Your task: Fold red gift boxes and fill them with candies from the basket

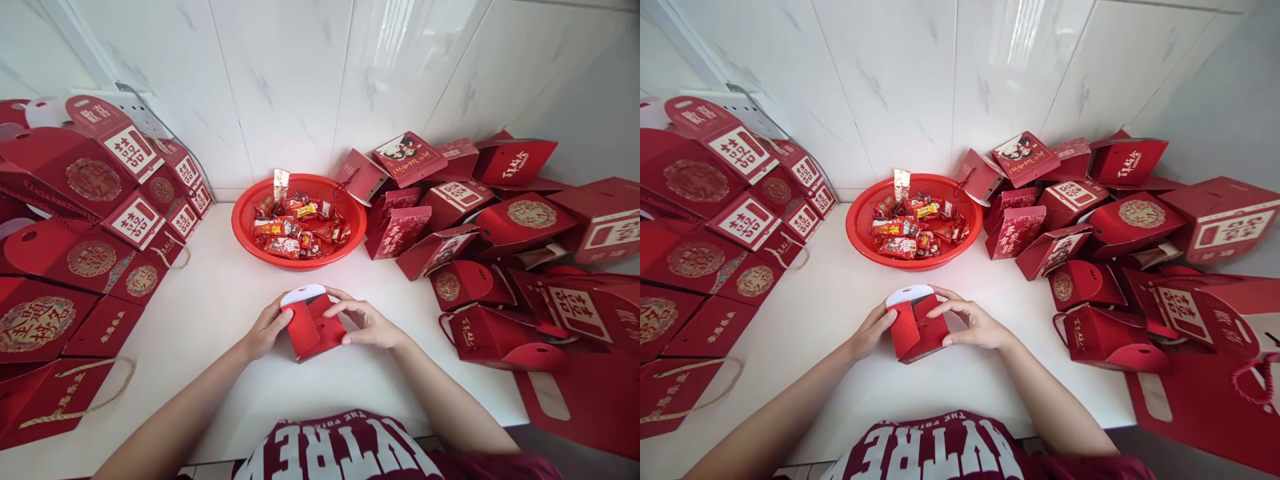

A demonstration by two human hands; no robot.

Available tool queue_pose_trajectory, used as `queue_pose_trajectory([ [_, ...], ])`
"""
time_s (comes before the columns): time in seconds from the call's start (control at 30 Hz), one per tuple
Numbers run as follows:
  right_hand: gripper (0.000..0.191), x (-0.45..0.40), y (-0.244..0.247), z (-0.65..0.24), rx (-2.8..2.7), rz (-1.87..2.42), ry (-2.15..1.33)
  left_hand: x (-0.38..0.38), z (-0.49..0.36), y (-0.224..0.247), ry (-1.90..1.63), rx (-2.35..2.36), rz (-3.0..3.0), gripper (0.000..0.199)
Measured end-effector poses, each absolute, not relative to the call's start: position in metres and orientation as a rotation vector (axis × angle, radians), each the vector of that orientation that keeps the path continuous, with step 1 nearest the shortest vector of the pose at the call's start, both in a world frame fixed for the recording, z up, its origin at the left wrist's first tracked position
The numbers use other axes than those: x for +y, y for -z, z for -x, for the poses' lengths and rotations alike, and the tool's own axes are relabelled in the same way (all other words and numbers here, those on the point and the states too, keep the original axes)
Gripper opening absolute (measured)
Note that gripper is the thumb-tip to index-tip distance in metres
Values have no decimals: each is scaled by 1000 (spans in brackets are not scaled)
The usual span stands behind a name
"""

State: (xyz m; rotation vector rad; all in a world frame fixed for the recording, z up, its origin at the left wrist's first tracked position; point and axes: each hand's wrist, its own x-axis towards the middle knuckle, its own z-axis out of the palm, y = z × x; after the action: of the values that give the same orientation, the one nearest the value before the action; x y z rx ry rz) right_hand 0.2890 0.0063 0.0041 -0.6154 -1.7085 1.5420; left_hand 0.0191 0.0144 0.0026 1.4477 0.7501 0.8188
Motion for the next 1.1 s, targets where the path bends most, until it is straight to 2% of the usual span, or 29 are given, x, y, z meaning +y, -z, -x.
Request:
queue_pose_trajectory([
  [0.1,56,5,-9,-291,-1773,693,-1523,15,-20,-3,-822,739,-1401,52],
  [0.17,57,3,-14,-291,-1821,745,-1463,15,-20,-3,-834,719,-1375,53],
  [0.23,41,2,-18,-291,-1852,755,-1377,16,-20,-1,-859,689,-1352,56],
  [0.3,12,1,-20,-291,-1866,740,-1284,16,-19,2,-885,675,-1330,59],
  [0.4,20,1,-20,-292,-1882,713,-1213,17,-18,5,-909,749,-1336,57],
  [0.53,14,1,-18,-288,-1866,674,-1295,18,-19,1,-936,885,-1397,45],
  [0.6,18,-1,-16,-282,-1787,686,-1325,18,-19,-2,-967,906,-1465,39],
  [0.77,17,-11,-6,-263,-1570,848,-1160,19,-15,-8,-1120,1012,-1746,30],
  [0.87,27,-15,2,-257,-1560,857,-1070,21,-11,-11,-1097,1030,-1857,32],
  [1.03,64,-15,6,-261,-1684,804,-924,22,-12,-14,-1034,994,-1837,35],
  [1.1,71,-14,2,-264,-1771,771,-865,21,-15,-14,-1013,1025,-1803,35],
])
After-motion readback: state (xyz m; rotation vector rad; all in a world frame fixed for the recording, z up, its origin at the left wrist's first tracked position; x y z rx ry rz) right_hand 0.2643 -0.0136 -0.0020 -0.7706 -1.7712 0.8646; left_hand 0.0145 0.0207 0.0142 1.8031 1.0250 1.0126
